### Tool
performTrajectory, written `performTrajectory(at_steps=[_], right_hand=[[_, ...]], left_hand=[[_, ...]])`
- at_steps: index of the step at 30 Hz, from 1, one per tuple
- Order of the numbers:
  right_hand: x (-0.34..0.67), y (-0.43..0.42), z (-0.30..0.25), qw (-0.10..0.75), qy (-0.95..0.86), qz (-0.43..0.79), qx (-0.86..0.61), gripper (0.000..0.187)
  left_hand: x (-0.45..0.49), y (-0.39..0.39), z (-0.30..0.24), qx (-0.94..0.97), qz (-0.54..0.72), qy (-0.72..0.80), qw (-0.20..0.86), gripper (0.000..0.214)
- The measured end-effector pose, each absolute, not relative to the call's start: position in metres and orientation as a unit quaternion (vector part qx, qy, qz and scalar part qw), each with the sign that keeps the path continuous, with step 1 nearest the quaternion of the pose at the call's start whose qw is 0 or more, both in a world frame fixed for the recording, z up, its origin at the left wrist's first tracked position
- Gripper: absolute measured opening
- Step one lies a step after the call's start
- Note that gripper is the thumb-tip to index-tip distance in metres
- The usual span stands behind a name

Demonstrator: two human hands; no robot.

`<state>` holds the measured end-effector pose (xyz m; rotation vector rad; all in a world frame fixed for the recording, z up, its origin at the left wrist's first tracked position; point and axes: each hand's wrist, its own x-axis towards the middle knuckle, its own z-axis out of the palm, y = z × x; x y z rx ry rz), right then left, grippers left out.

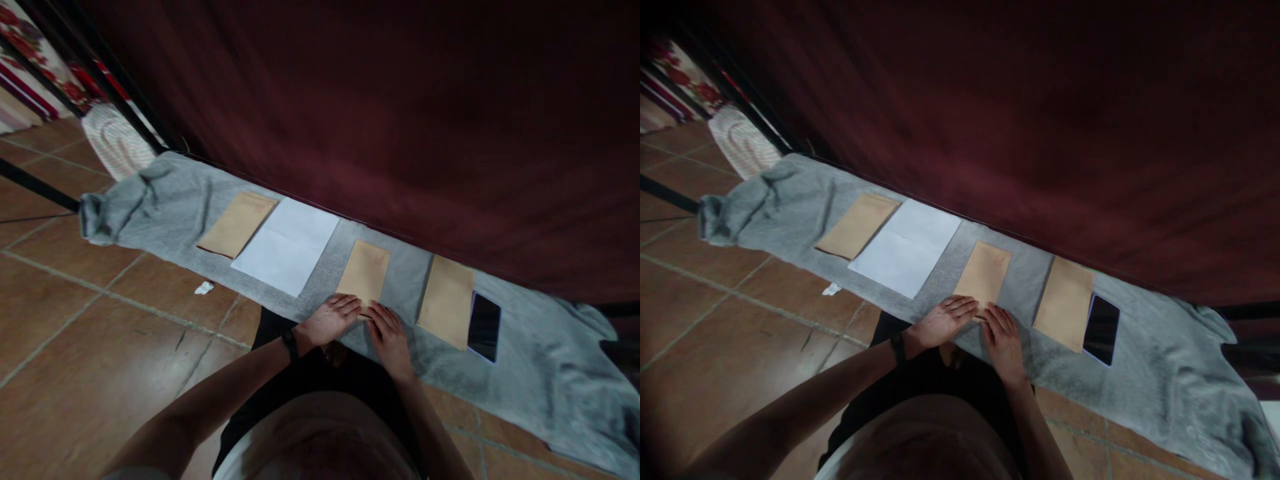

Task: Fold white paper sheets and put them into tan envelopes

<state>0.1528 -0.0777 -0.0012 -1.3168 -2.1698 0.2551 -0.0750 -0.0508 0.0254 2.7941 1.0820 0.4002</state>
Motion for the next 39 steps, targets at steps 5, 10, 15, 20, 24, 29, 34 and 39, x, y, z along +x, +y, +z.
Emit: performTrajectory(at_steps=[5,10,15,20,24,29,34,39], right_hand=[[0.15,-0.078,-0.001,0.293,-0.809,0.102,-0.498,0.035],[0.147,-0.08,0.0,0.289,-0.801,0.096,-0.516,0.038],[0.136,-0.093,0.002,0.267,-0.807,0.064,-0.523,0.047],[0.12,-0.112,0.001,0.216,-0.826,0.045,-0.52,0.053],[0.122,-0.117,0.001,0.204,-0.82,0.022,-0.534,0.051],[0.13,-0.117,0.004,0.208,-0.816,0.008,-0.539,0.049],[0.129,-0.117,0.005,0.217,-0.813,0.005,-0.54,0.048],[0.127,-0.116,0.002,0.224,-0.808,0.0,-0.545,0.043]], left_hand=[[-0.073,-0.052,0.025,0.92,0.149,0.357,0.065,0.04],[-0.072,-0.054,0.024,0.921,0.145,0.355,0.064,0.039],[-0.077,-0.053,0.016,0.926,0.136,0.347,0.064,0.04],[-0.083,-0.056,0.016,0.925,0.168,0.334,0.065,0.048],[-0.09,-0.065,0.017,0.918,0.177,0.352,0.029,0.046],[-0.106,-0.074,0.015,0.904,0.168,0.392,0.001,0.045],[-0.096,-0.073,0.018,0.898,0.152,0.412,-0.004,0.046],[-0.05,-0.054,0.019,0.904,0.154,0.396,0.046,0.053]])
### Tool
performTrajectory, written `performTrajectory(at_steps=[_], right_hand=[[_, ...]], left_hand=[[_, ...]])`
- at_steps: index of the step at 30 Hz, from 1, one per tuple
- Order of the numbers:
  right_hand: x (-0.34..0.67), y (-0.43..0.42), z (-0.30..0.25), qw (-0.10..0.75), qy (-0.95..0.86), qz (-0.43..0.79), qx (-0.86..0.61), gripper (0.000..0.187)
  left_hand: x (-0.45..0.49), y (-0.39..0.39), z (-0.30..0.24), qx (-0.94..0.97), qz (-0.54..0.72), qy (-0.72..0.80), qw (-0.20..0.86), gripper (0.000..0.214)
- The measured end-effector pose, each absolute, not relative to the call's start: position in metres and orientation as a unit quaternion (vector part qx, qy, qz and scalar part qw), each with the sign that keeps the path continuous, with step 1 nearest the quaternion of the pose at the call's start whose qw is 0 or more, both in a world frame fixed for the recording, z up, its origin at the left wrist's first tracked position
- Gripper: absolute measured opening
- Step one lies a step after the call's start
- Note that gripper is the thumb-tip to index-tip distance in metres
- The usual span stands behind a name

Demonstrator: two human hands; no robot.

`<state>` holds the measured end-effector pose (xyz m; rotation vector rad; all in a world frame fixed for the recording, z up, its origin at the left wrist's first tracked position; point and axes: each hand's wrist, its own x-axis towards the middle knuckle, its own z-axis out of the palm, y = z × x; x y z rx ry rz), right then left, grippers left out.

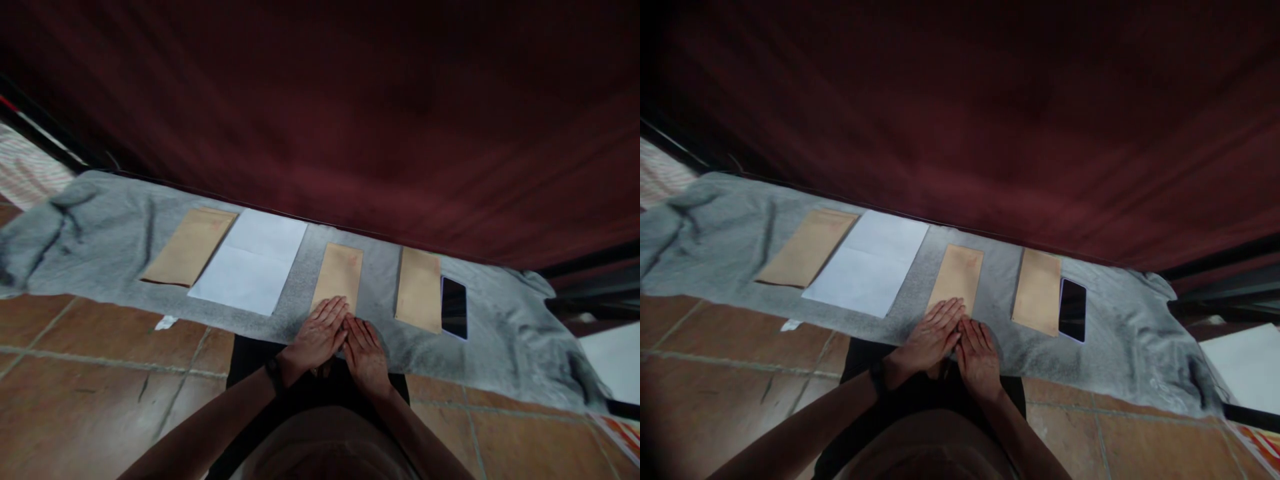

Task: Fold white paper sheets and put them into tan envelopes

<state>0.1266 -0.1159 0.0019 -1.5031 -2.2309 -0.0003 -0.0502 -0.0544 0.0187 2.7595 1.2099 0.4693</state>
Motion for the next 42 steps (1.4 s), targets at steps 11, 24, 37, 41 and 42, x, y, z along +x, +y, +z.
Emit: performTrajectory(at_steps=[11,24,37,41,42], right_hand=[[0.128,-0.115,0.003,0.223,-0.815,0.0,-0.535,0.048],[0.129,-0.115,0.004,0.22,-0.816,0.009,-0.534,0.05],[0.127,-0.116,-0.002,0.232,-0.808,-0.005,-0.542,0.048],[0.128,-0.117,-0.003,0.23,-0.81,-0.003,-0.54,0.049],[0.128,-0.117,-0.003,0.229,-0.811,-0.002,-0.538,0.049]], left_hand=[[-0.015,0.039,0.01,0.878,0.11,0.463,0.057,0.056],[-0.011,0.065,0.014,0.868,0.095,0.481,0.076,0.055],[-0.056,-0.026,0.027,0.906,0.11,0.401,0.084,0.054],[-0.075,-0.047,0.034,0.921,0.115,0.363,0.084,0.054],[-0.08,-0.051,0.035,0.925,0.112,0.351,0.087,0.055]])
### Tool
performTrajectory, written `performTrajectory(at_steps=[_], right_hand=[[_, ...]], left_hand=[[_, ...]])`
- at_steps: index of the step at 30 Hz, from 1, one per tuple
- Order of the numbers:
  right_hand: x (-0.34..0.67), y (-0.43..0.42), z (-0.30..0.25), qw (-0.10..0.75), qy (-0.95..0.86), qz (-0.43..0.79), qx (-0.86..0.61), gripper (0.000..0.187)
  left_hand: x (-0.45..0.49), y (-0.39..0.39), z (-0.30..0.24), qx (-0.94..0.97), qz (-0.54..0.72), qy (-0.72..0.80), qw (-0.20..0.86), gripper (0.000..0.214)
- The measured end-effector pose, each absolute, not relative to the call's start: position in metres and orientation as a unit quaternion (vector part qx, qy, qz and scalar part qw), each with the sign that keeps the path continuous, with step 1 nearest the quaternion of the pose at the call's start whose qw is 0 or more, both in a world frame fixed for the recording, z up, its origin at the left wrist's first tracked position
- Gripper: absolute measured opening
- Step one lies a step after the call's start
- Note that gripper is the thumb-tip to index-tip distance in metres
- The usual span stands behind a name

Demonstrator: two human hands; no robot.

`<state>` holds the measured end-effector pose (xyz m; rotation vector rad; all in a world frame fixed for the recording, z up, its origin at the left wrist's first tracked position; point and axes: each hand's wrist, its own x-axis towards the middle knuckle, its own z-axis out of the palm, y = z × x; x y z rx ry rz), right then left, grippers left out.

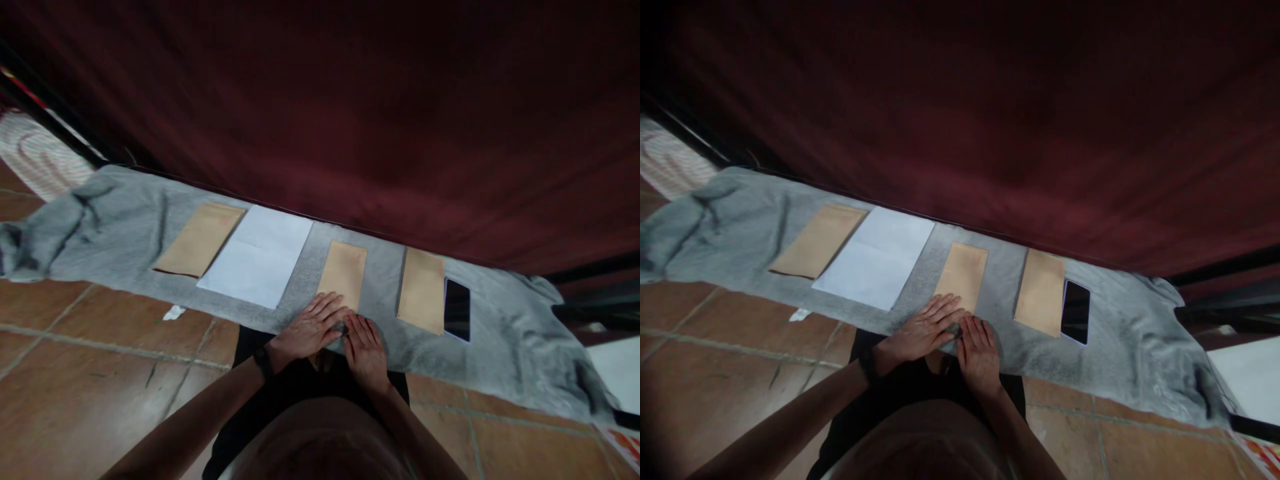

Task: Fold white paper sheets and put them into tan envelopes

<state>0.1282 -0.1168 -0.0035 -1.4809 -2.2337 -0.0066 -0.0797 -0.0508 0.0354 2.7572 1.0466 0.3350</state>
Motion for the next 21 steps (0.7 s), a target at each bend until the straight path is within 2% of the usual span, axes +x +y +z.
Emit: performTrajectory(at_steps=[4,21], right_hand=[[0.129,-0.117,-0.002,0.219,-0.814,-0.003,-0.539,0.049],[0.128,-0.123,0.003,0.205,-0.82,-0.014,-0.534,0.05]], left_hand=[[-0.091,-0.061,0.037,0.934,0.101,0.329,0.092,0.063],[-0.099,-0.066,0.034,0.932,0.105,0.337,0.081,0.068]])
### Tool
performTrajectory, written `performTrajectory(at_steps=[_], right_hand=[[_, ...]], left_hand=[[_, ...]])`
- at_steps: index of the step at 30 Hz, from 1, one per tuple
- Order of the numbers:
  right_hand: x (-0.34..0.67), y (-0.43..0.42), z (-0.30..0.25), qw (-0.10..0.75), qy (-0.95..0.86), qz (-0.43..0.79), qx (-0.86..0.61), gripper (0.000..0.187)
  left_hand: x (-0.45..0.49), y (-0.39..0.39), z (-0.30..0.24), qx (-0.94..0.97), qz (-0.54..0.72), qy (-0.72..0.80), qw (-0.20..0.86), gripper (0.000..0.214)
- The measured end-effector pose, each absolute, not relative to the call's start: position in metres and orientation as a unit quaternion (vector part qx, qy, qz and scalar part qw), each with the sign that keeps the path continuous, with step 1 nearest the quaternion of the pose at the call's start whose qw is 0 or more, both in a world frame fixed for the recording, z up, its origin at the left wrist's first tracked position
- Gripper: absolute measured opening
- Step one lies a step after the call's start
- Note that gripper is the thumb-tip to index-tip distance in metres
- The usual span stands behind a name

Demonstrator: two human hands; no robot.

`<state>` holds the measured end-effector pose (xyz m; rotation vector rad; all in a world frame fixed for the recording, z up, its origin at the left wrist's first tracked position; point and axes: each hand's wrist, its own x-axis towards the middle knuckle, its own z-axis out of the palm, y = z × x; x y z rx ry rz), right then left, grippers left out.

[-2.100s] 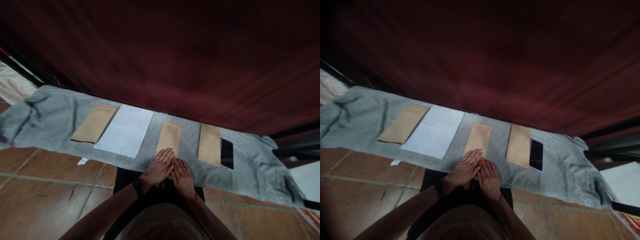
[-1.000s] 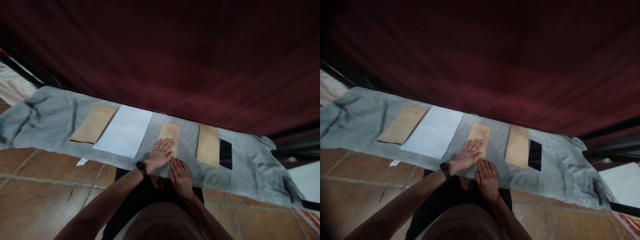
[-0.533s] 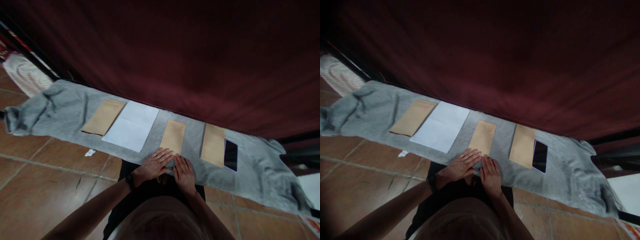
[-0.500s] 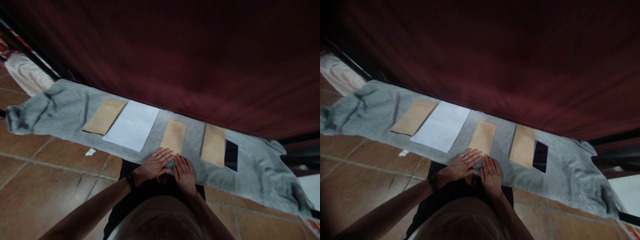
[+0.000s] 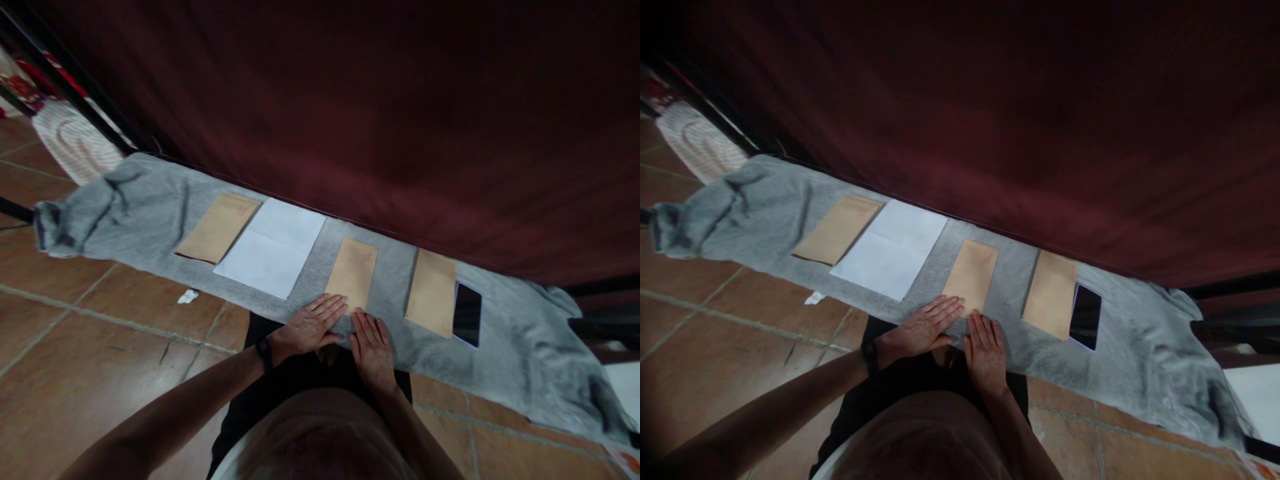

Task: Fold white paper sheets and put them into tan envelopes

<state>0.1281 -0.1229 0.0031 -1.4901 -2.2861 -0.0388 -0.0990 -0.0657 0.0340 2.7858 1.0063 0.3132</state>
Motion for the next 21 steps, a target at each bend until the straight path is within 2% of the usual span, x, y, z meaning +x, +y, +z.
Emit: performTrajectory(at_steps=[15,21], right_hand=[[0.12,-0.121,0.007,0.205,-0.827,-0.007,-0.524,0.053],[0.115,-0.12,0.003,0.22,-0.813,-0.017,-0.538,0.05]], left_hand=[[-0.11,-0.068,0.026,0.927,0.103,0.357,0.056,0.073],[-0.108,-0.071,0.013,0.9,0.134,0.413,0.027,0.06]])
